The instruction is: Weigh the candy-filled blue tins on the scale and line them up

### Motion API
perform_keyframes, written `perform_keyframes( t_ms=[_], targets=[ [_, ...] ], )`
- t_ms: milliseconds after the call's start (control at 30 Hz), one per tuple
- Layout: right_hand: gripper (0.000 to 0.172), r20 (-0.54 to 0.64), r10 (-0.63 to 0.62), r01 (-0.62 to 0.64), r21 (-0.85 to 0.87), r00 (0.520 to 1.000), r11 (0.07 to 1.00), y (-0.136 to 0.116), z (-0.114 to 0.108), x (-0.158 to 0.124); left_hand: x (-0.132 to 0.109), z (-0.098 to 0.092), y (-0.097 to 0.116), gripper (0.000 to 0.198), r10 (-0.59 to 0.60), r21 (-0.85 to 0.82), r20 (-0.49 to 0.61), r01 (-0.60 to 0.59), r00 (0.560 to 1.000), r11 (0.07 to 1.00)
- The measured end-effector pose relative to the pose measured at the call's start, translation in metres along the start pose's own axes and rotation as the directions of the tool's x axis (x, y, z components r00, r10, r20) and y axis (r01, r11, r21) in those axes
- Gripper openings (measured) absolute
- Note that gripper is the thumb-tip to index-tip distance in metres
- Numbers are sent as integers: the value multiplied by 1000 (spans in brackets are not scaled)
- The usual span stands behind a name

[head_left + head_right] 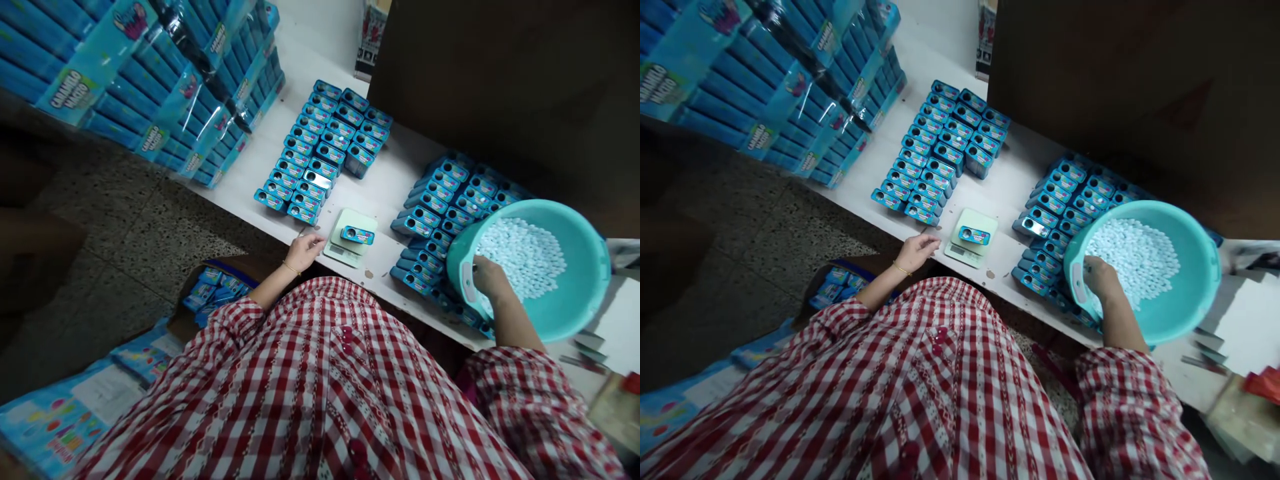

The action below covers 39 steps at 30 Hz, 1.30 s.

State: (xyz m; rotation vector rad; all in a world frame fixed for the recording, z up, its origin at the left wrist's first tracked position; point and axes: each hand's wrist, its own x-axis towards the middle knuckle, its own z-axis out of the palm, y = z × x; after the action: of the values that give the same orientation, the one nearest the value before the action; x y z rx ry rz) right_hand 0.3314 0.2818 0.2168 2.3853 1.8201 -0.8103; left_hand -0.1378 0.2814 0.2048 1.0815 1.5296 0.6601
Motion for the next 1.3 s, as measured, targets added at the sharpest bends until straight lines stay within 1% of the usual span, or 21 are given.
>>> perform_keyframes(
  t_ms=[67,100,167,233,267,333,367,400,433,467,500,533,567,633,700,800,900,1033,1100,1233,1300],
  targets=[
    [18,-18,61,-59,71,998,996,10,-13,-7,-7,8,7,12,-61,-128,59,68,996,989],
    [23,-46,90,-84,122,995,989,14,-21,-11,-10,12,11,12,-98,-198,102,117,990,973],
    [30,-120,138,-106,245,983,964,15,-38,-24,-17,21,20,13,-170,-336,212,235,962,912],
    [33,-194,155,-78,355,969,931,-1,-52,-40,-22,33,29,17,-214,-448,368,375,905,812],
    [33,-220,133,-41,378,966,925,-16,-55,-48,-23,39,33,19,-223,-489,452,449,864,747],
    [35,-219,9,74,366,976,928,-62,-50,-64,-23,53,40,25,-220,-533,608,597,763,600],
    [33,-203,-104,169,338,974,926,-89,-42,-70,-22,61,43,29,-209,-533,674,663,708,526],
    [29,-142,-270,302,307,952,902,-118,-30,-75,-20,67,45,33,-197,-527,726,716,659,458],
    [24,-119,-428,444,281,896,851,-146,-15,-79,-18,73,46,36,-181,-522,763,756,621,395],
    [23,-62,-557,551,268,828,790,-172,1,-81,-16,78,46,38,-171,-525,782,781,599,339],
    [23,-1,-649,628,254,761,736,-195,17,-83,-14,81,45,37,-171,-539,784,791,597,290],
    [26,36,-692,669,221,721,710,-214,31,-83,-12,83,43,34,-184,-566,769,786,612,248],
    [28,69,-712,693,179,699,698,-229,44,-83,-11,82,42,31,-211,-602,741,770,638,212],
    [30,107,-726,717,118,679,687,-246,60,-81,-9,78,39,25,-282,-672,668,721,688,168],
    [31,124,-735,729,102,666,677,-253,67,-77,-8,72,38,23,-335,-717,610,680,718,154],
    [31,135,-747,739,114,651,664,-255,69,-71,-8,63,40,24,-379,-746,559,647,737,158],
    [32,154,-753,743,127,640,658,-256,70,-67,-10,59,41,23,-406,-754,534,635,742,169],
    [28,172,-755,737,167,632,655,-258,72,-64,-11,56,39,26,-420,-751,523,634,741,185],
    [25,136,-755,729,200,641,655,-258,71,-60,-9,55,36,27,-416,-757,515,625,749,188],
    [20,-12,-691,679,194,723,708,-260,72,-43,-6,47,29,24,-400,-756,507,617,763,218],
    [20,-56,-663,662,163,747,732,-260,72,-34,-5,40,25,23,-400,-749,493,611,773,257]
  ],
)
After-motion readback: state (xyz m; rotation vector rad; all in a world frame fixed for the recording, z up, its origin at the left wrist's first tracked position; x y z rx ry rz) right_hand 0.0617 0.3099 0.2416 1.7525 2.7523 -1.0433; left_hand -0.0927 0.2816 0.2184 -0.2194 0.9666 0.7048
